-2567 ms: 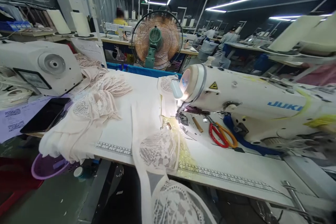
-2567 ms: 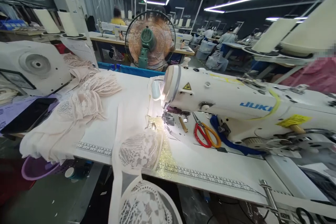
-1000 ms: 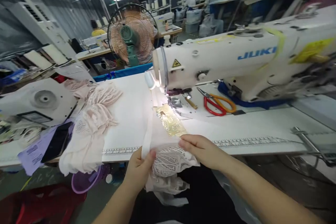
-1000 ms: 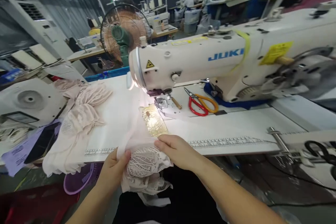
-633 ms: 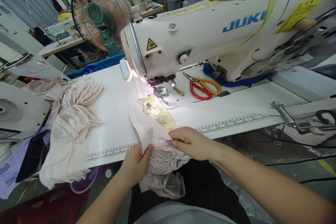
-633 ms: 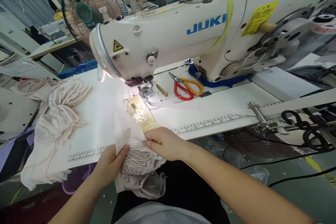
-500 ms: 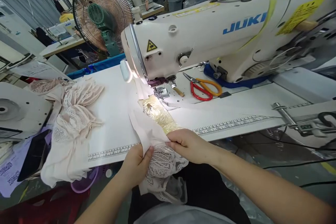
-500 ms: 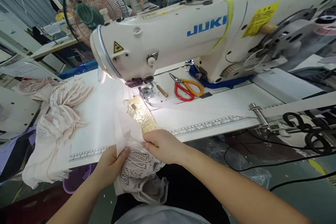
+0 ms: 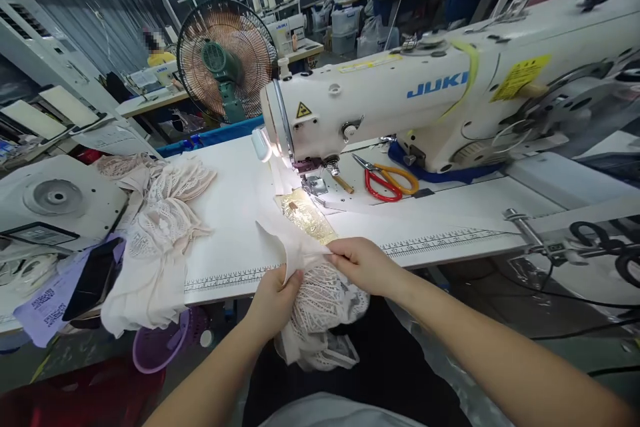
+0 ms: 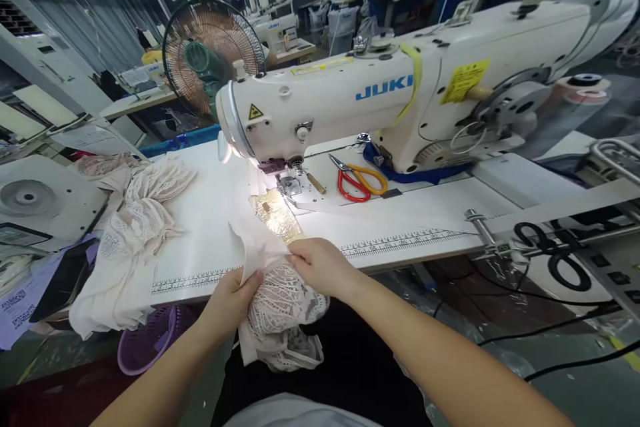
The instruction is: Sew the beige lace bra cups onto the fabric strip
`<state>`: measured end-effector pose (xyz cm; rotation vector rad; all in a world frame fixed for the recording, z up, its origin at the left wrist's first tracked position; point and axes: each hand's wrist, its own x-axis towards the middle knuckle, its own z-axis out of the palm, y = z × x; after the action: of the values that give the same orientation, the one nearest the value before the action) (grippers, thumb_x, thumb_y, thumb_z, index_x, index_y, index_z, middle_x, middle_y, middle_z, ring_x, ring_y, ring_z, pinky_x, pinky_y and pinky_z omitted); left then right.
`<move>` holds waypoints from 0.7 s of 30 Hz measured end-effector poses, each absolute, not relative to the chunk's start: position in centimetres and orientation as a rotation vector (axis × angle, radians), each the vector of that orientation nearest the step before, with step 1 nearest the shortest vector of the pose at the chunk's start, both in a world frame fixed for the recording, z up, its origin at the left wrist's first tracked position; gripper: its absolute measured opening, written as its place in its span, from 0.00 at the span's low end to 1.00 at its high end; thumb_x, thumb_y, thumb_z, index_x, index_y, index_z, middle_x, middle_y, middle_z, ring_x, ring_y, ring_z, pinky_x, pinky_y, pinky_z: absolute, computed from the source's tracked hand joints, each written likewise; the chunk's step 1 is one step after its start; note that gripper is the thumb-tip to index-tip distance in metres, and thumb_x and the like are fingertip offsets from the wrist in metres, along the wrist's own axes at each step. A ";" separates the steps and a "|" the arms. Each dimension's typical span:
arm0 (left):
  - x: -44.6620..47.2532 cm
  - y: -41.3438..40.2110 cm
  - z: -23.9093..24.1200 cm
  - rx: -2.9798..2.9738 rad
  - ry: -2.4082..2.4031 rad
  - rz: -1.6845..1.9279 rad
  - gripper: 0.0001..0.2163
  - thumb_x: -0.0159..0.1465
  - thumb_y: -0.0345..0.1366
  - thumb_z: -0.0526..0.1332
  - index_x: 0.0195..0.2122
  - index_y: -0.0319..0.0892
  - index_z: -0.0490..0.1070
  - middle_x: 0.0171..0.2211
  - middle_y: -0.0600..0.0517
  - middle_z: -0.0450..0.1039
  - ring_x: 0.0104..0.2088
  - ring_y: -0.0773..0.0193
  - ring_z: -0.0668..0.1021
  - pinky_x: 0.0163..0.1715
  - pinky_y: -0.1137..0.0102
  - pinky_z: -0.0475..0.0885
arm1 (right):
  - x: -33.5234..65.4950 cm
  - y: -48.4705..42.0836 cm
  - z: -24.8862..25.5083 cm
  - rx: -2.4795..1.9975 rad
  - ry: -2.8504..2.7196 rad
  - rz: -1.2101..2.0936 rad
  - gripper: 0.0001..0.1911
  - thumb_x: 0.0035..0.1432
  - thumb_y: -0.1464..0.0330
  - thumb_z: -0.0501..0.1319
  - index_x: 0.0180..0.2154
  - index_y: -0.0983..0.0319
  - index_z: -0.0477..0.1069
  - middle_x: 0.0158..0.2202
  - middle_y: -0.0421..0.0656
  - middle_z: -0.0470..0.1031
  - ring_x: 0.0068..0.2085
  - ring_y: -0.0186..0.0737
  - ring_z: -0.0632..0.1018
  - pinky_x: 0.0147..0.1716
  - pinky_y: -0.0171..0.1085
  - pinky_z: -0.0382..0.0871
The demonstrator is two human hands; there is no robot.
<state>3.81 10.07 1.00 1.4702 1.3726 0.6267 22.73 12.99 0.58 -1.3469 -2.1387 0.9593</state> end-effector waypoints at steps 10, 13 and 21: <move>7.9 7.1 -0.4 0.323 0.946 0.849 0.21 0.43 0.37 0.72 0.36 0.33 0.72 0.30 0.44 0.77 0.38 0.51 0.77 0.42 0.62 0.69 | 24.9 9.3 1.1 -1.734 -2.189 0.598 0.13 0.58 0.67 0.49 0.21 0.59 0.54 0.22 0.41 0.66 0.26 0.40 0.67 0.24 0.35 0.49; 8.0 7.3 -0.6 0.245 0.889 0.837 0.18 0.48 0.33 0.70 0.39 0.31 0.72 0.31 0.41 0.77 0.39 0.50 0.77 0.44 0.60 0.68 | 26.5 8.7 1.0 -1.788 -2.078 0.590 0.10 0.57 0.64 0.52 0.25 0.59 0.63 0.24 0.41 0.71 0.27 0.40 0.70 0.25 0.35 0.55; 7.3 7.8 -0.5 0.035 0.771 0.699 0.17 0.59 0.33 0.58 0.48 0.29 0.67 0.37 0.38 0.76 0.43 0.49 0.77 0.47 0.57 0.67 | 30.4 3.1 -3.7 -1.145 -1.480 1.562 0.45 0.33 0.32 0.52 0.42 0.58 0.74 0.46 0.51 0.75 0.53 0.59 0.70 0.53 0.48 0.61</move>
<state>7.32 7.78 -0.45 0.0346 0.7705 0.6990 30.44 3.07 -3.67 -1.1453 -1.4797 1.5615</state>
